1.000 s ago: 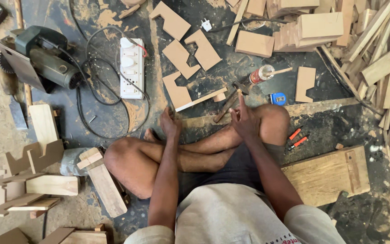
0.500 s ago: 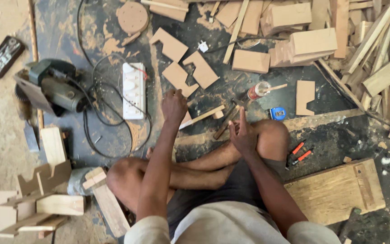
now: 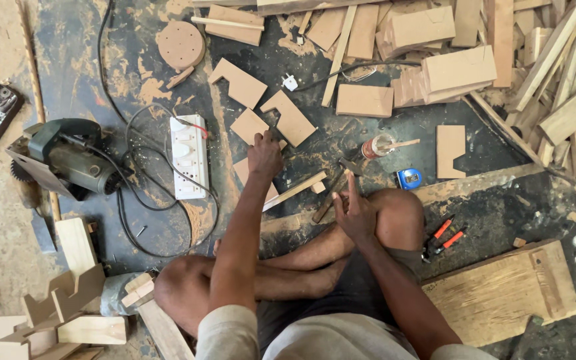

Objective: The person sits on the floor of a woodworking shop and assembles small wooden parts. They apply glue from a bottle to a wooden stick, fit the stick into slots on cut wooden pieces, and tap the joints with a hammer to seat the pieces together.

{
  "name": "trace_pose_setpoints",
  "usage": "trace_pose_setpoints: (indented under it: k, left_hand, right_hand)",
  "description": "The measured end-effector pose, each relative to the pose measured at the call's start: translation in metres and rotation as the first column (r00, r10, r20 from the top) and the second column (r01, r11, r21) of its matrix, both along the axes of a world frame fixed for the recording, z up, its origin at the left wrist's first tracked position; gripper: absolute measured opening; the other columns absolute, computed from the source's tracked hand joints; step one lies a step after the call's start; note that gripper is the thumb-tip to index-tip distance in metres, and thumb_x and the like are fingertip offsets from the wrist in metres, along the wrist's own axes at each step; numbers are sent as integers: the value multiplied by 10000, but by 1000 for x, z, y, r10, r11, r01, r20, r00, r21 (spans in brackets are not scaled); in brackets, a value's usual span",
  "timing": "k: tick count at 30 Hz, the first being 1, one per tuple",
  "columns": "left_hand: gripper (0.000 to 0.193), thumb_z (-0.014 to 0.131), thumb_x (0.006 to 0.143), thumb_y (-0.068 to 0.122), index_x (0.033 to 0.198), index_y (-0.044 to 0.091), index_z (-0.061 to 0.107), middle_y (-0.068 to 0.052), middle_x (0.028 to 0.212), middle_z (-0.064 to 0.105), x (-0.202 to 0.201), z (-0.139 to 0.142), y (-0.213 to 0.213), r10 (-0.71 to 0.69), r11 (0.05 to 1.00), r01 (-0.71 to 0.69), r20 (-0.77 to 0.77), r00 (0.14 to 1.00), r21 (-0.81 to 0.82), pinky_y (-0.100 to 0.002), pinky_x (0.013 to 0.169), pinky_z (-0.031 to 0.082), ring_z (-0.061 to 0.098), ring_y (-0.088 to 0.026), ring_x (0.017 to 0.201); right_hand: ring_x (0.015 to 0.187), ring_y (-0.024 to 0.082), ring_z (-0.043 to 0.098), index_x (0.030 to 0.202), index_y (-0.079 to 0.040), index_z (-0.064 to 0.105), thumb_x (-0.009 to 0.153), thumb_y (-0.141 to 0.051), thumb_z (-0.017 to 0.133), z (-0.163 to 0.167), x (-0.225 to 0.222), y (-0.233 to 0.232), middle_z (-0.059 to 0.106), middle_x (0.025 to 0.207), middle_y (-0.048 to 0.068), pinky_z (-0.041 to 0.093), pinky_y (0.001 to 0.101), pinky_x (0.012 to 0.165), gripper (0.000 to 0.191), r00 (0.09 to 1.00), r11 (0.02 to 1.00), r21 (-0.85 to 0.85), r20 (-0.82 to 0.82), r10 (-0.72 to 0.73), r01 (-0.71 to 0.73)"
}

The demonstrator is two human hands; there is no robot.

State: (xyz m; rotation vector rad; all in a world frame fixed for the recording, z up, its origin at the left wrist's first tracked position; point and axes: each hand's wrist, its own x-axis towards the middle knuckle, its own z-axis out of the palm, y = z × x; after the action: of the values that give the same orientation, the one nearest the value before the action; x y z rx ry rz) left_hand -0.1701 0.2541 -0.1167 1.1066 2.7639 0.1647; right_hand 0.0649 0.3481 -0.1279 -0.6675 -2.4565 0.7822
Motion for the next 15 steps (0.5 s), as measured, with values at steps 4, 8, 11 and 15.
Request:
trace_pose_setpoints:
  k: [4,8,11,15]
  left_hand:
    - [216,663,897,181,1046,24,670,-150,1049,649,-7,14,-18,28,976,-23,-22,999,216,-491,867,583,662,-297,980]
    - [270,614,1040,221,1214,22,664,-189,1070,717,-23,40,-81,205,787,-229,107,973,573,-474,793,593,707,-353,916]
    - [350,552,1090,268,1312,12,639,-118,1077,720,-18,61,-131,63,458,-424,447,892,782,-355,718,617,708,-202,862]
    - [445,567,1077,367,1324,15,682,-44,936,729,12,81,-193,-58,337,-561,611,789,756,-279,649,591,684,-104,768]
  right_hand:
    - [670,239,705,1557,5,415,933,-168,750,1,4,-1,749,885,108,560,363,592,729,1000,1000,9,-18,0,0]
    - [642,226,693,1567,11,394,963,-163,726,0,17,-8,748,874,105,542,359,561,711,999,1000,-4,-30,20,-20]
    - [656,208,689,1580,-22,391,976,-196,718,-4,30,-16,761,912,104,542,352,581,709,1000,998,-68,5,-4,5]
    - [806,149,626,1671,-49,292,1025,-277,679,-6,42,-35,723,1041,113,528,295,691,787,996,861,-506,-85,-8,-36]
